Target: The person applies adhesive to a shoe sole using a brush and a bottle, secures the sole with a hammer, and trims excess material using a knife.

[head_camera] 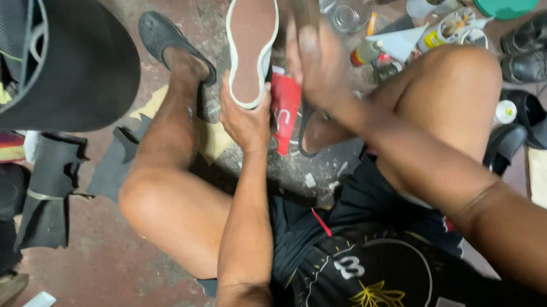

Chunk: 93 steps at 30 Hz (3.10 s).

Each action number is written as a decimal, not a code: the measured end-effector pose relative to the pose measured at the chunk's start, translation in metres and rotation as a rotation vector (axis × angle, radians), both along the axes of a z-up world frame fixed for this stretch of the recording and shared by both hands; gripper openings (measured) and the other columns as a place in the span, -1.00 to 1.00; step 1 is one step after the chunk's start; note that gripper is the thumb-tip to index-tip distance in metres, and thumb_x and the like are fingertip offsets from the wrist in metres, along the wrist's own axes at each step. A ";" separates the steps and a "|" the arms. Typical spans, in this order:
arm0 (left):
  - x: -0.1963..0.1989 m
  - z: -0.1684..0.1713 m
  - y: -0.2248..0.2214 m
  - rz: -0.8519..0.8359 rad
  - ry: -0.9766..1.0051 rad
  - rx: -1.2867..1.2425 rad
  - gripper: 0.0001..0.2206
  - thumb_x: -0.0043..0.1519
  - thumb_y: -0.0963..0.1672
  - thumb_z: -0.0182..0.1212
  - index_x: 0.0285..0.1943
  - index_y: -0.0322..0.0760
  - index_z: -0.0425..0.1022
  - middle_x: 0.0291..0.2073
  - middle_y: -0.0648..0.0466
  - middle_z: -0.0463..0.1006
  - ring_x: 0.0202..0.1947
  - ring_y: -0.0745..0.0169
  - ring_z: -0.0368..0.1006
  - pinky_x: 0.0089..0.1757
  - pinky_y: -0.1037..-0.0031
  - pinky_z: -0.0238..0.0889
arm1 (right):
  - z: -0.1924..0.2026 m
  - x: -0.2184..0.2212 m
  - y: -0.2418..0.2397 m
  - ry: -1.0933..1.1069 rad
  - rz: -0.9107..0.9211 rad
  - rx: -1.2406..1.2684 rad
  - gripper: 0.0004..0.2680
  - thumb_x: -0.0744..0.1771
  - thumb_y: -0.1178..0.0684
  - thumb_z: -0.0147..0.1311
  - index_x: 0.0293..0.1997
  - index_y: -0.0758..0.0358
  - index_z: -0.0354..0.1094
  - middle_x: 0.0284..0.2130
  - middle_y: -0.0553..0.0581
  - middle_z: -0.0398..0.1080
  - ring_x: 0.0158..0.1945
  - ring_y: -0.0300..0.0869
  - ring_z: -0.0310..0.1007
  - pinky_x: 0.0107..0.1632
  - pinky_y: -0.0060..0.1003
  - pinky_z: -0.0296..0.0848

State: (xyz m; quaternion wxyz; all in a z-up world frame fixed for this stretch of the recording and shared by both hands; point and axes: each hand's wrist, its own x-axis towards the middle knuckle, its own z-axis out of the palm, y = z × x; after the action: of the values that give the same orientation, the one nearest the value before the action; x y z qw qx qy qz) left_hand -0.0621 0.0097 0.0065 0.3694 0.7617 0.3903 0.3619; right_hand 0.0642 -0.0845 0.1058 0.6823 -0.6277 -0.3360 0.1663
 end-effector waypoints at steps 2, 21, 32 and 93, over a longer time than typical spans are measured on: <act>-0.004 0.016 0.002 0.001 -0.004 -0.052 -0.25 0.02 -0.01 0.57 0.38 -0.30 0.33 0.20 -0.15 0.52 0.21 -0.20 0.45 0.16 0.17 0.30 | -0.018 -0.002 0.011 -0.114 -0.030 -0.154 -0.69 0.49 -0.19 -0.25 -0.09 0.31 0.23 -0.58 0.07 0.22 -0.63 -0.20 0.21 -0.54 -0.29 0.22; 0.032 0.040 0.043 -0.093 0.329 0.058 -0.35 0.13 -0.04 0.40 0.37 -0.43 0.30 0.06 -0.27 0.54 0.07 -0.28 0.48 0.06 0.12 0.33 | 0.064 0.025 -0.026 -0.190 -0.151 0.197 -0.78 0.49 -0.03 -0.16 0.00 0.36 0.30 -0.40 0.17 0.36 -0.42 -0.14 0.38 -0.35 -0.26 0.38; -0.003 0.037 -0.005 -0.086 0.305 0.082 -0.32 0.14 -0.05 0.41 0.39 -0.49 0.26 0.16 -0.30 0.46 0.18 -0.32 0.38 0.13 0.11 0.26 | 0.022 0.000 -0.046 -0.207 -0.053 -0.216 -0.78 0.49 0.00 -0.24 0.00 0.31 0.32 -0.46 0.20 0.30 -0.41 -0.03 0.32 -0.29 -0.15 0.32; -0.034 0.042 -0.036 -0.068 0.334 0.111 -0.31 0.16 -0.04 0.42 0.40 -0.49 0.25 0.11 -0.34 0.48 0.10 -0.34 0.43 0.08 0.11 0.29 | -0.017 -0.035 -0.055 0.040 -0.055 -0.088 -0.67 0.49 -0.18 -0.07 -0.37 0.23 0.21 -0.57 0.10 0.20 -0.57 -0.19 0.15 -0.50 -0.35 0.14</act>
State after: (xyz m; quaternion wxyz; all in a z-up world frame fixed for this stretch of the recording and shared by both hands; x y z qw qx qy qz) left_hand -0.0960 -0.0264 0.0483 0.2688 0.8432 0.3997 0.2388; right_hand 0.0297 -0.1393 0.0884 0.6648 -0.6626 -0.2973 0.1749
